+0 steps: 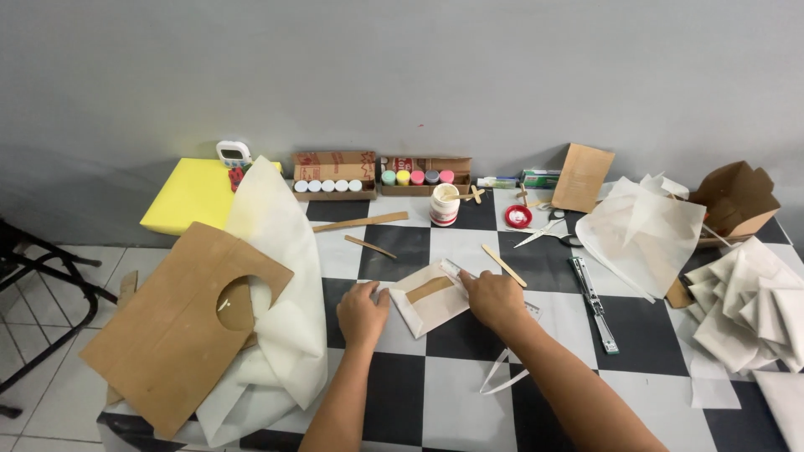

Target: Assembling small components of an art frame by folding material and applying adhesive with a wooden stick.

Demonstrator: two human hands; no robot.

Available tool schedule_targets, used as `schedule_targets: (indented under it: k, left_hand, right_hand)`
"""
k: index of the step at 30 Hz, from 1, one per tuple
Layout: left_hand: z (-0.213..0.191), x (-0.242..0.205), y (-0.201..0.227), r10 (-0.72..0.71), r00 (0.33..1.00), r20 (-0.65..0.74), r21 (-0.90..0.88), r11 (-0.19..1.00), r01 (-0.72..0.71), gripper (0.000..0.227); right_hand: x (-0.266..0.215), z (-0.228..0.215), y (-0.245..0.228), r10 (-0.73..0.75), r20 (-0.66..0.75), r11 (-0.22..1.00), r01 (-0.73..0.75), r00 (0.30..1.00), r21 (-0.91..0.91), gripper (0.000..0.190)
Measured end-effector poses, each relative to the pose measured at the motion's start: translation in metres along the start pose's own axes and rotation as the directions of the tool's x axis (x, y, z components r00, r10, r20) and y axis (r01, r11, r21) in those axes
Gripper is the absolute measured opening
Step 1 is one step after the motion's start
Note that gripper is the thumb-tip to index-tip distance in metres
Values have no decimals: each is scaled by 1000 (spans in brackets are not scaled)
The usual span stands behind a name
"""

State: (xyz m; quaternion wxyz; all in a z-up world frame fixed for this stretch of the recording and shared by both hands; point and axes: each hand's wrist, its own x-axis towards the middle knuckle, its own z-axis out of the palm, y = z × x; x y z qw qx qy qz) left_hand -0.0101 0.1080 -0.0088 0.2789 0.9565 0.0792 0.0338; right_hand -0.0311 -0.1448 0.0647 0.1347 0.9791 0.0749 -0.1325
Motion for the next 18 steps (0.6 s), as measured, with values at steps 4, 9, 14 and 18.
schedule_targets:
  k: [4,9,14,18]
  left_hand:
    - [-7,-28,14,158,987,27,57,986,-159,31]
    - [27,-49,1,414,907,-80,193,899,-394,60]
    - [-25,-45,37,278,954,112,150,944,-292,55]
    - [-25,-41,62,408,910,70,58,909,-412,39]
  right_hand:
    - [-9,-11,-3,20,-16,1000,-20,1000,19,53]
    - [16,26,-1,43,42,995,-47,998,92,46]
    - [1,0,-3,20,-68,997,-14,997,82,51]
    - [1,1,-4,12,-93,997,-5,996,73,51]
